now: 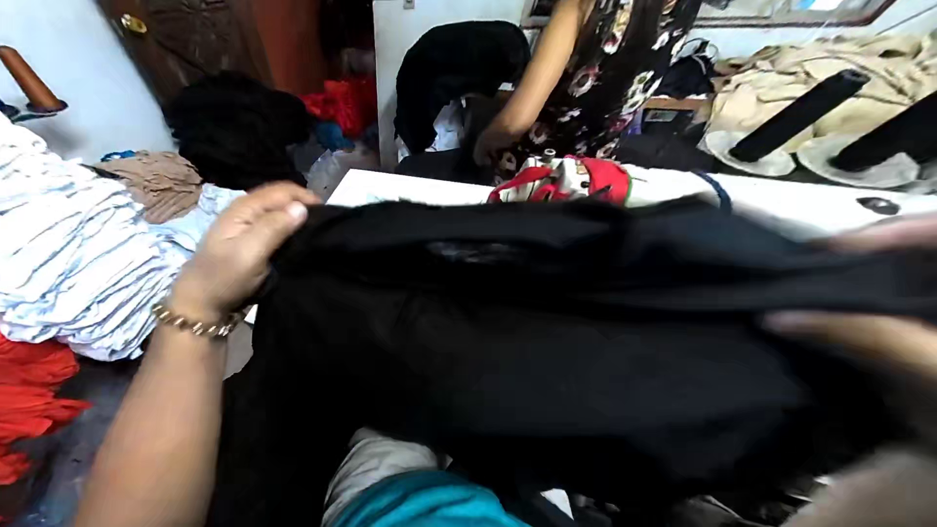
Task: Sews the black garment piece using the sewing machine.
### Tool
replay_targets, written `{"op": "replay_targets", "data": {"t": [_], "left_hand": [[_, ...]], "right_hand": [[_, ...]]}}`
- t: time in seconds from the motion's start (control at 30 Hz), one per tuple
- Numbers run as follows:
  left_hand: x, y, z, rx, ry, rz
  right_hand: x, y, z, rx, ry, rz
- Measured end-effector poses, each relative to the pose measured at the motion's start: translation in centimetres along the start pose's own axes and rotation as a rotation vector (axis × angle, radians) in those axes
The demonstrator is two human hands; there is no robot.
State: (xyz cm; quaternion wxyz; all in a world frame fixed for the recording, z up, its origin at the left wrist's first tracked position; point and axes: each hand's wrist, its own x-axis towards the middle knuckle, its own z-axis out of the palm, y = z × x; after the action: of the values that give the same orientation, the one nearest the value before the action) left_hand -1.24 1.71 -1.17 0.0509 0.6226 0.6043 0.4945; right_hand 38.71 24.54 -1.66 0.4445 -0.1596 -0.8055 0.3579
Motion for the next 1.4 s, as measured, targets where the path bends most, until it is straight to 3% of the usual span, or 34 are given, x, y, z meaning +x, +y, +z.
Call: {"op": "replay_targets", "data": {"t": [0.1,0.17,0.3,0.43,0.5,0.6,0.7,0.87,1.0,1.1,1.23,1.33,1.4], "left_hand": [[2.5,-7.7,4.7,0.273,-0.242,-0.381],[2.7,-12.4,9.3,0.475,-0.391,-0.491],[2.4,-14.5,16.7,0.533,-0.397,-0.250],[3.6,-13.8,20.9,0.463,-0.547,-0.078],[4.1,-13.9,21.9,0.312,-0.509,0.100],[4.1,-14.2,21.6,0.134,-0.561,0.125],[3.6,-14.7,20.9,0.054,-0.610,0.044],[3.9,-13.6,19.5,-0.042,-0.702,-0.114],[3.8,-12.0,17.7,-0.153,-0.444,-0.319],[3.5,-9.3,16.0,-0.266,-0.324,-0.424],[2.8,-5.2,16.0,-0.363,-0.274,-0.325],[1.9,-3.7,15.7,-0.416,-0.215,-0.252],[0.1,-3.1,13.6,-0.310,-0.066,-0.179]], "right_hand": [[-2.4,6.9,4.7,-0.438,-0.070,0.356],[-4.1,10.2,7.8,-0.725,-0.243,0.552],[-5.1,11.1,12.9,-0.899,-0.328,0.286],[-3.5,11.6,18.9,-0.698,-0.465,0.063],[-3.3,12.8,21.1,-0.611,-0.432,0.010],[-2.9,13.6,21.7,-0.539,-0.377,0.022],[-2.6,13.3,20.9,-0.471,-0.491,0.116],[-2.8,13.1,18.5,-0.284,-0.480,0.031],[-2.9,10.7,13.1,-0.030,-0.268,-0.046],[-2.8,8.6,9.9,-0.004,-0.128,-0.029],[-2.3,7.7,10.6,-0.111,0.081,0.037],[-2.0,7.6,12.0,-0.063,0.094,0.098],[-1.6,6.4,13.8,0.061,0.028,0.088]]}}
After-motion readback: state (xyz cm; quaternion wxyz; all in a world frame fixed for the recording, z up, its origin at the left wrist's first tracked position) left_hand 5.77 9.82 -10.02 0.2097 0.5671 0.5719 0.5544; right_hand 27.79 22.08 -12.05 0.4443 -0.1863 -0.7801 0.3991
